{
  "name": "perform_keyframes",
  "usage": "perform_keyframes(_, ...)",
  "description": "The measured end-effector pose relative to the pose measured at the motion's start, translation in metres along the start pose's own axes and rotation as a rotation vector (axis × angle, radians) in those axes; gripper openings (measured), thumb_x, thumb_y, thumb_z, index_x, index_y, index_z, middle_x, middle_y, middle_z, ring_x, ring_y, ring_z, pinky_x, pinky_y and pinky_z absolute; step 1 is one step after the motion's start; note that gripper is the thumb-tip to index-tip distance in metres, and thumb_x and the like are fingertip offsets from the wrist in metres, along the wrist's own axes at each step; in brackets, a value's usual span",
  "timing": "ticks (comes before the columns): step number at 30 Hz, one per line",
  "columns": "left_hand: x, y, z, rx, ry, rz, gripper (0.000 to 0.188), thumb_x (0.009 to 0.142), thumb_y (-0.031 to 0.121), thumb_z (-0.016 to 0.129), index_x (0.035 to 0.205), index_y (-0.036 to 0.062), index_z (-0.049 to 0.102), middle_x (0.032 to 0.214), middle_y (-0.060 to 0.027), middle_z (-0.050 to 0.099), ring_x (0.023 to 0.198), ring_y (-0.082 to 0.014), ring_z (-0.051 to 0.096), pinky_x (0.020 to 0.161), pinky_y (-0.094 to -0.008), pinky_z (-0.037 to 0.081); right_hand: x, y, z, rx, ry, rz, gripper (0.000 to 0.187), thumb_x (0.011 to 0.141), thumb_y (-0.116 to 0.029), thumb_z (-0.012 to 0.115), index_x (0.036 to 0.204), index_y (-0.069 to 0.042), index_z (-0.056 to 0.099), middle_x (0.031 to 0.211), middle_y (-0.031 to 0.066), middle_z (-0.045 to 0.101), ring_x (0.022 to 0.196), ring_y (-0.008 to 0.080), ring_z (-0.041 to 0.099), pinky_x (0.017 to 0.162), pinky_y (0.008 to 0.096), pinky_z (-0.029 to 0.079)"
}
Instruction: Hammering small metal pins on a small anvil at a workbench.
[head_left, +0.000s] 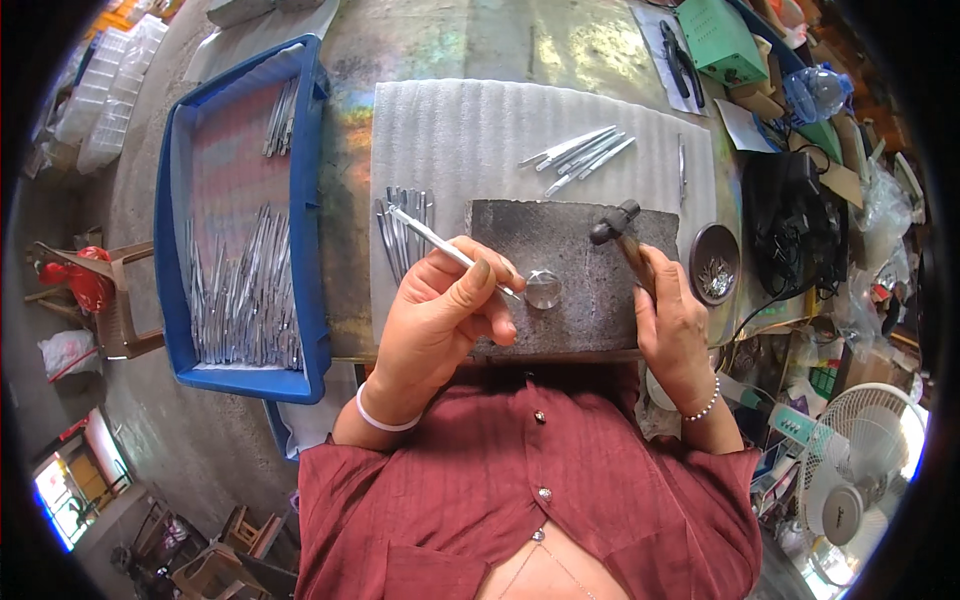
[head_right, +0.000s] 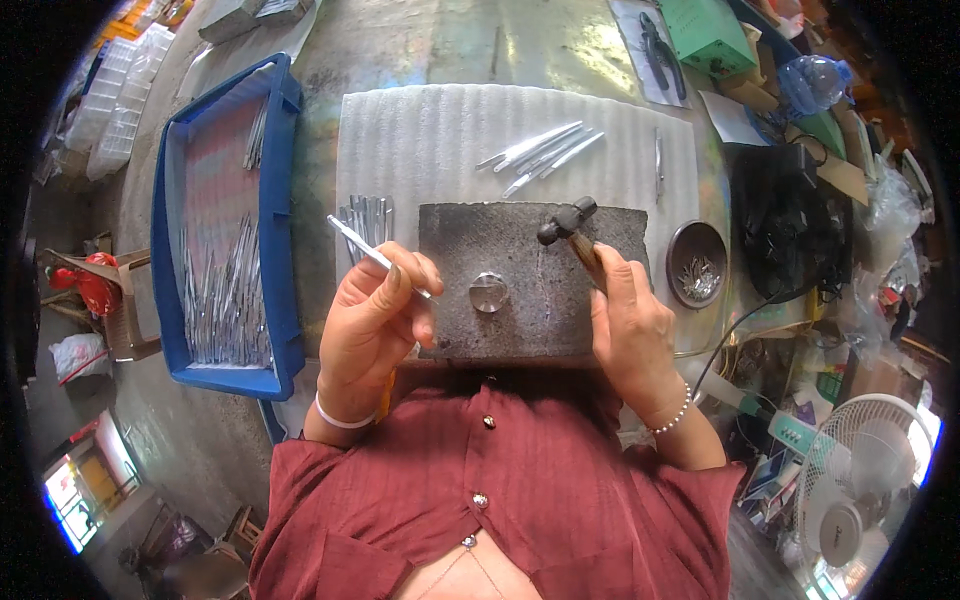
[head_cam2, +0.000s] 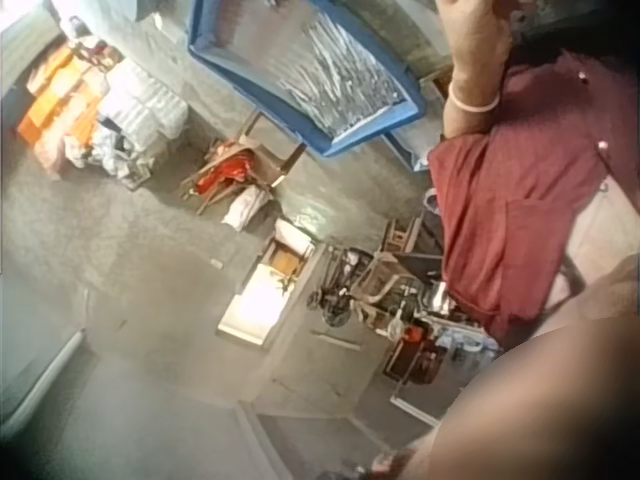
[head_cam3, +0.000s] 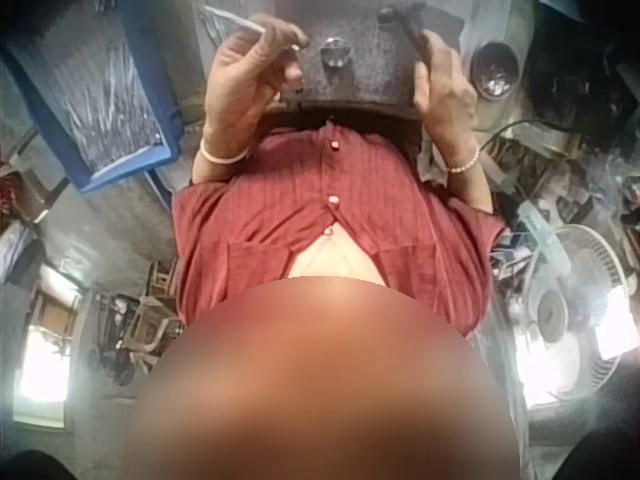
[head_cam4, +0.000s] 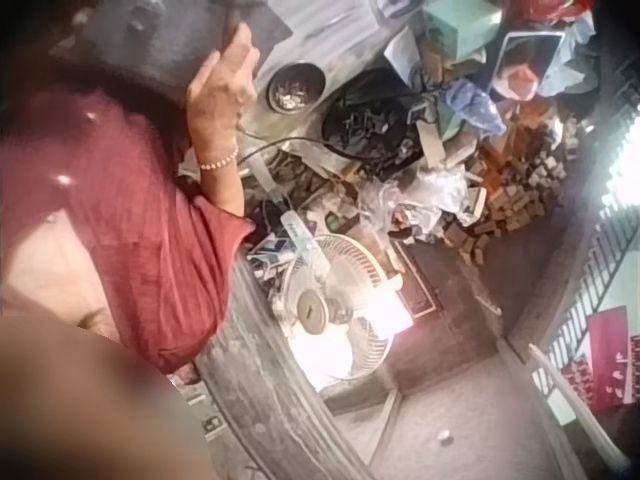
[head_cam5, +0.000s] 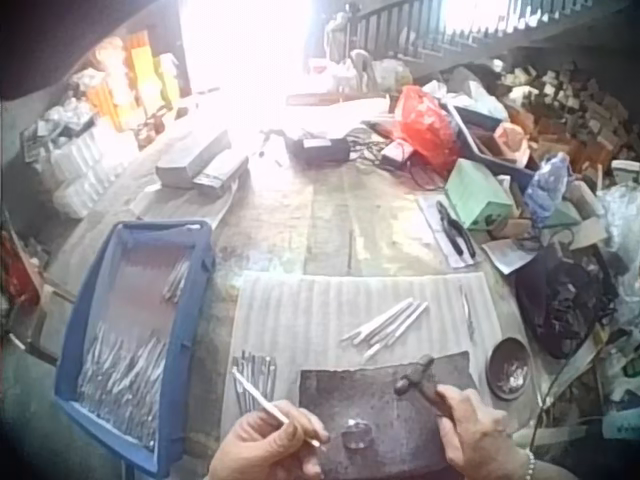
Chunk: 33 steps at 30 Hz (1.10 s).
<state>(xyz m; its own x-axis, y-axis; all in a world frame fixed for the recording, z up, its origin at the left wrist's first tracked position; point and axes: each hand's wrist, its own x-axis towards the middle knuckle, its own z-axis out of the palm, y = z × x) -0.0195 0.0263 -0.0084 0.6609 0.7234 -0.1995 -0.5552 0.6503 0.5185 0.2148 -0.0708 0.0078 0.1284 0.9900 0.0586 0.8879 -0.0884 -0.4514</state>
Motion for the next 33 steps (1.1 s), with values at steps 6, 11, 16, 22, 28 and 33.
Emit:
perform_keyframes(6, 0.002, -0.004, 0.003, 0.128, 0.061, 0.039, 0.012, 0.093, 0.013, 0.054, 0.095, 0.0015, 0.056, 0.091, -0.0138, 0.063, 0.063, -0.0143, 0.063, 0.055, -0.0224, 0.053, 0.000, 0.003, 0.010, -0.099, 0.019, -0.067, 0.054, 0.075, 0.001, 0.060, 0.127, -0.005, 0.043, 0.092, 0.0128, 0.051, 0.079, 0.0305, 0.057, 0.065, 0.0391, 0.048)
perform_keyframes(11, 0.006, -0.006, 0.004, 0.202, 0.059, 0.029, 0.013, 0.091, 0.014, 0.057, 0.095, 0.0020, 0.056, 0.087, -0.0137, 0.065, 0.062, -0.0139, 0.063, 0.054, -0.0220, 0.052, -0.002, -0.004, 0.007, -0.130, -0.004, -0.077, 0.055, 0.074, -0.001, 0.062, 0.126, -0.003, 0.044, 0.092, 0.0114, 0.050, 0.081, 0.0288, 0.056, 0.066, 0.0381, 0.048)
perform_keyframes(16, 0.007, -0.008, 0.007, 0.208, 0.044, -0.007, 0.013, 0.090, 0.013, 0.059, 0.096, 0.0018, 0.056, 0.084, -0.0125, 0.065, 0.061, -0.0132, 0.061, 0.053, -0.0215, 0.051, 0.000, -0.002, -0.005, -0.107, -0.054, -0.066, 0.049, 0.078, -0.002, 0.061, 0.124, 0.000, 0.045, 0.095, 0.0155, 0.053, 0.081, 0.0321, 0.057, 0.070, 0.0390, 0.046)
perform_keyframes(22, -0.003, -0.006, 0.033, 0.532, 0.177, -0.021, 0.020, 0.085, 0.001, 0.056, 0.105, 0.0015, 0.050, 0.077, -0.0111, 0.063, 0.060, -0.0129, 0.059, 0.052, -0.0204, 0.048, 0.061, 0.069, -0.022, -0.021, 0.197, 0.102, 0.023, 0.084, -0.013, 0.058, 0.103, -0.001, 0.053, 0.089, 0.0184, 0.059, 0.081, 0.0343, 0.060, 0.069, 0.0422, 0.047)
perform_keyframes(28, -0.010, -0.013, 0.043, 0.829, 0.259, 0.128, 0.010, 0.091, 0.001, 0.046, 0.093, -0.0029, 0.055, 0.075, -0.0116, 0.062, 0.057, -0.0125, 0.057, 0.048, -0.0220, 0.045, 0.126, 0.160, 0.020, -0.266, 0.120, 0.165, 0.038, 0.076, -0.010, 0.048, 0.110, 0.008, 0.047, 0.077, 0.0207, 0.060, 0.067, 0.0359, 0.060, 0.060, 0.0448, 0.049)
perform_keyframes(33, -0.022, -0.013, 0.020, 0.951, 0.277, 0.328, 0.017, 0.094, 0.014, 0.050, 0.095, -0.0013, 0.058, 0.065, -0.0055, 0.057, 0.049, -0.0057, 0.048, 0.043, -0.0153, 0.035, 0.147, 0.157, 0.037, -0.320, 0.199, 0.159, 0.043, 0.070, -0.006, 0.050, 0.107, 0.014, 0.043, 0.076, 0.0258, 0.060, 0.066, 0.0354, 0.062, 0.060, 0.0447, 0.051)
